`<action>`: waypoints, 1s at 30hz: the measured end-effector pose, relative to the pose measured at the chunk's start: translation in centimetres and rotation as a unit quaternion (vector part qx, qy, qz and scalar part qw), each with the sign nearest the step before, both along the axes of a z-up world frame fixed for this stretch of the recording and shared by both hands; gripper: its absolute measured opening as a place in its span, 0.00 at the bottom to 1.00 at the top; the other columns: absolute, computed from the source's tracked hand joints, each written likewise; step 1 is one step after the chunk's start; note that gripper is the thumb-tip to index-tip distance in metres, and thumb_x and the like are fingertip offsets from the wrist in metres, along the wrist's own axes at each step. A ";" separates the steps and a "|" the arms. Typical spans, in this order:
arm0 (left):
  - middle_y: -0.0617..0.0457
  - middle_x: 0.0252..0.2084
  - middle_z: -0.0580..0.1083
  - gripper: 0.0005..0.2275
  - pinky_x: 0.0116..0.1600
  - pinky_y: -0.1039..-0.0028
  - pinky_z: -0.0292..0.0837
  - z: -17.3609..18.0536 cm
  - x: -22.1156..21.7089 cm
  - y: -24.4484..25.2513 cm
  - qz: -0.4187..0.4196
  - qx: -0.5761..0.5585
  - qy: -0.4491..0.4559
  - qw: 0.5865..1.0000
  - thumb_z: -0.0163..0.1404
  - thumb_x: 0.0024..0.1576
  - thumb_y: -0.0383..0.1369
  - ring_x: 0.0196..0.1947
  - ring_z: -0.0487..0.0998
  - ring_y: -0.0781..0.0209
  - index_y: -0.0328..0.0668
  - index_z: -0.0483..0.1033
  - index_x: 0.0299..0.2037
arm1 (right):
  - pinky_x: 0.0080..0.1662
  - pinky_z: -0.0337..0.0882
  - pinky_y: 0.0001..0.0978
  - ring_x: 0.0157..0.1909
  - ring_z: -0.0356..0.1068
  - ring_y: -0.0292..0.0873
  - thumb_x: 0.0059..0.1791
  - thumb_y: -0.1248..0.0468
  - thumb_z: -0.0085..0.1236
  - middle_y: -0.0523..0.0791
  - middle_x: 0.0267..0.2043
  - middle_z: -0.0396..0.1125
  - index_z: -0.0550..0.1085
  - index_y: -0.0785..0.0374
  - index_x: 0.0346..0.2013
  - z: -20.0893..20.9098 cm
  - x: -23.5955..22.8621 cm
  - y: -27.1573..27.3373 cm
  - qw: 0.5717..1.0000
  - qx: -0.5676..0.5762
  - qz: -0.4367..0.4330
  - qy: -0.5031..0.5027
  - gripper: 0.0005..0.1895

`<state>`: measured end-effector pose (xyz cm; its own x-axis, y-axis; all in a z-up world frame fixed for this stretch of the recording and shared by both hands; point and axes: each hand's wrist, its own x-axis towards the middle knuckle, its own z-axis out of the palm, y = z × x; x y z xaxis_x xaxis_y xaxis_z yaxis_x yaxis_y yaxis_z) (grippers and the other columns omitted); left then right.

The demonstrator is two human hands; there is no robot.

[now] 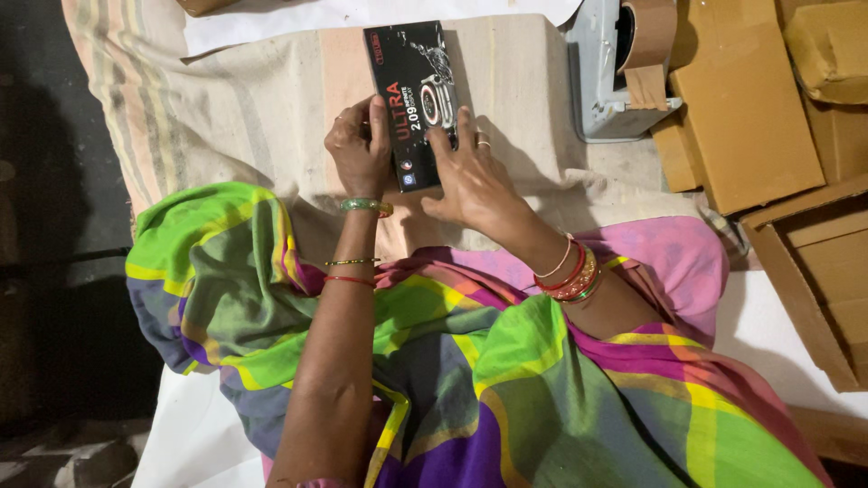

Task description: The person packs smartwatches into cardboard boxes. They place the watch and its accessories into a product box, put the product box into a shipping box, close the flaps, and seal the box with packing tape using a tape dispenser.

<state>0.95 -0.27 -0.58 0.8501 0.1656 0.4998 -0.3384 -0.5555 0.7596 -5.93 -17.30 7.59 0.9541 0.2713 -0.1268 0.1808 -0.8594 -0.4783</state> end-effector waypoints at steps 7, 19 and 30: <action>0.46 0.31 0.80 0.25 0.31 0.80 0.76 -0.3 1.1 1.0 -0.069 -0.135 0.131 0.980 0.65 0.54 0.31 0.28 0.81 0.68 0.23 0.73 0.58 | 0.52 0.71 0.64 0.57 0.61 0.83 0.38 0.56 0.75 0.78 0.70 0.35 0.59 0.66 0.54 -1.0 -0.1 0.6 1.000 -0.004 0.003 -0.014 0.41; 0.45 0.38 0.82 0.21 0.34 0.78 0.80 0.8 1.5 -5.5 -0.138 -0.197 0.226 0.944 0.66 0.52 0.31 0.32 0.83 0.65 0.27 0.74 0.52 | 0.61 0.65 0.59 0.65 0.57 0.75 0.35 0.67 0.71 0.68 0.68 0.50 0.59 0.67 0.61 -3.4 2.2 -5.5 0.988 0.107 -0.018 -0.109 0.44; 0.33 0.47 0.75 0.29 0.45 0.50 0.66 5.6 1.9 -1.4 0.113 0.203 0.183 0.955 0.71 0.44 0.45 0.46 0.73 0.40 0.35 0.78 0.51 | 0.54 0.73 0.45 0.51 0.73 0.53 0.46 0.64 0.68 0.51 0.49 0.73 0.72 0.61 0.51 -4.4 5.7 -15.7 0.942 0.234 -0.139 -0.198 0.21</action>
